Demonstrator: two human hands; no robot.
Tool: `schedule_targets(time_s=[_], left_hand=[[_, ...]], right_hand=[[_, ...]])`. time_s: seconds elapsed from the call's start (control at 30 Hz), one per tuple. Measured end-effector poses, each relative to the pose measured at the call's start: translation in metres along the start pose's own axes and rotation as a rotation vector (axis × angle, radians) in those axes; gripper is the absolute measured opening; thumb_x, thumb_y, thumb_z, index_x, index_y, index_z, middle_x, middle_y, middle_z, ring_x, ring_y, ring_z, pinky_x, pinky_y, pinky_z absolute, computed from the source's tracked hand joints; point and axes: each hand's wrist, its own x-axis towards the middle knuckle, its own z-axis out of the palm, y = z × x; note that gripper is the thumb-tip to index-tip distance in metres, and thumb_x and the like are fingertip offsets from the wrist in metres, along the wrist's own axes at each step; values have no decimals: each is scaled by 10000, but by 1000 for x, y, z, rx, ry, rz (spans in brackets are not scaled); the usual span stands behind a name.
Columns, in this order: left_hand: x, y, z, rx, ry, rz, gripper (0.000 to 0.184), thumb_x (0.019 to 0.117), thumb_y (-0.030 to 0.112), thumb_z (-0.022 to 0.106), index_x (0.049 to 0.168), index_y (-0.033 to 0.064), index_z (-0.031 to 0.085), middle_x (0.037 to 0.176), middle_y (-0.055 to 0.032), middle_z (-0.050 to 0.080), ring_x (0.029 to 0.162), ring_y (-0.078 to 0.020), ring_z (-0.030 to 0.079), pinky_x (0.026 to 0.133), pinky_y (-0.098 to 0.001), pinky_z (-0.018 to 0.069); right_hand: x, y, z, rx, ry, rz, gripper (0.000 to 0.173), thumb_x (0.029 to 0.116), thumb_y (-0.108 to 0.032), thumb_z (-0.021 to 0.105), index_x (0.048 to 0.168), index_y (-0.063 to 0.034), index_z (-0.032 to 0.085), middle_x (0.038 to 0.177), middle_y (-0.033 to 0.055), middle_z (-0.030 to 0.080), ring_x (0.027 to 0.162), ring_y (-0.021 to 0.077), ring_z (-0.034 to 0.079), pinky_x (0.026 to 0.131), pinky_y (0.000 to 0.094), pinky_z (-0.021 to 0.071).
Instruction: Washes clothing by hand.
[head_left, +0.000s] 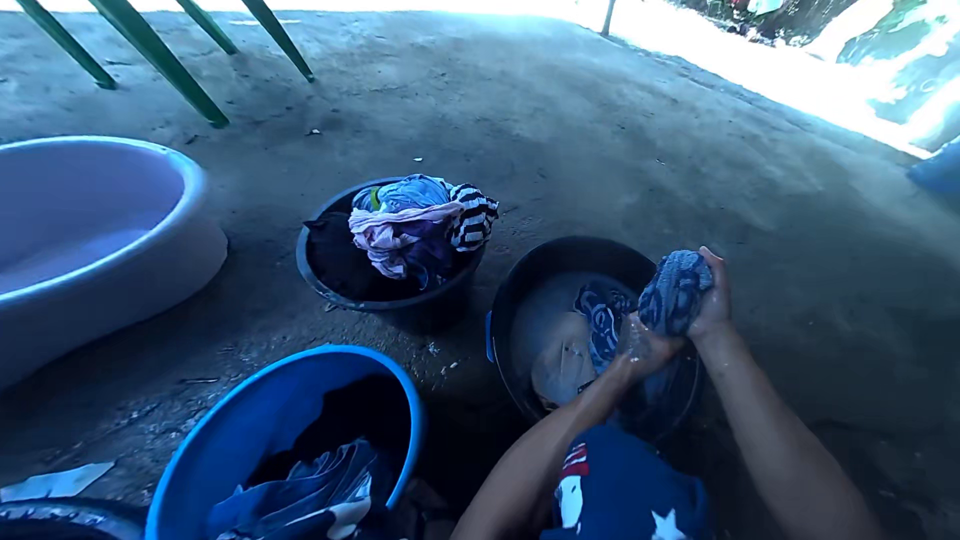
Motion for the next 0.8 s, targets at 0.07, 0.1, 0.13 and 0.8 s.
schedule_targets(time_s=[0.07,0.1,0.13,0.8], left_hand=[[0,-5,-11,-125,-53,-71,699,753,180,828,1343,-38,524,1187,-159,671,1108,-179,655,1005,-360,528],[2,-8,-18,-204,-107,-94,693,760,156,807,1353,-31,501,1142,-140,676,1051,-160,668,962,-346,550],[4,-10,-27,-299,-153,-80,595,756,108,785,1282,-18,539,1026,-98,693,936,-130,684,875,-322,577],[36,-46,-58,-861,-704,182,209,850,179,743,1033,128,654,769,18,706,655,-106,682,638,-302,601]], right_hand=[[0,4,-19,-28,-144,82,513,1058,-518,391,1238,-80,588,1094,96,714,1040,199,701,917,429,598],[1,4,-32,-32,-260,138,687,980,-648,478,1348,-74,560,1230,112,693,1165,223,664,1013,457,553],[4,5,-46,-31,-353,174,847,867,-745,586,1390,-80,555,1303,111,672,1230,234,633,1059,464,521],[89,73,32,246,-1246,144,536,774,-480,829,1222,-237,662,755,7,703,648,156,693,654,336,612]])
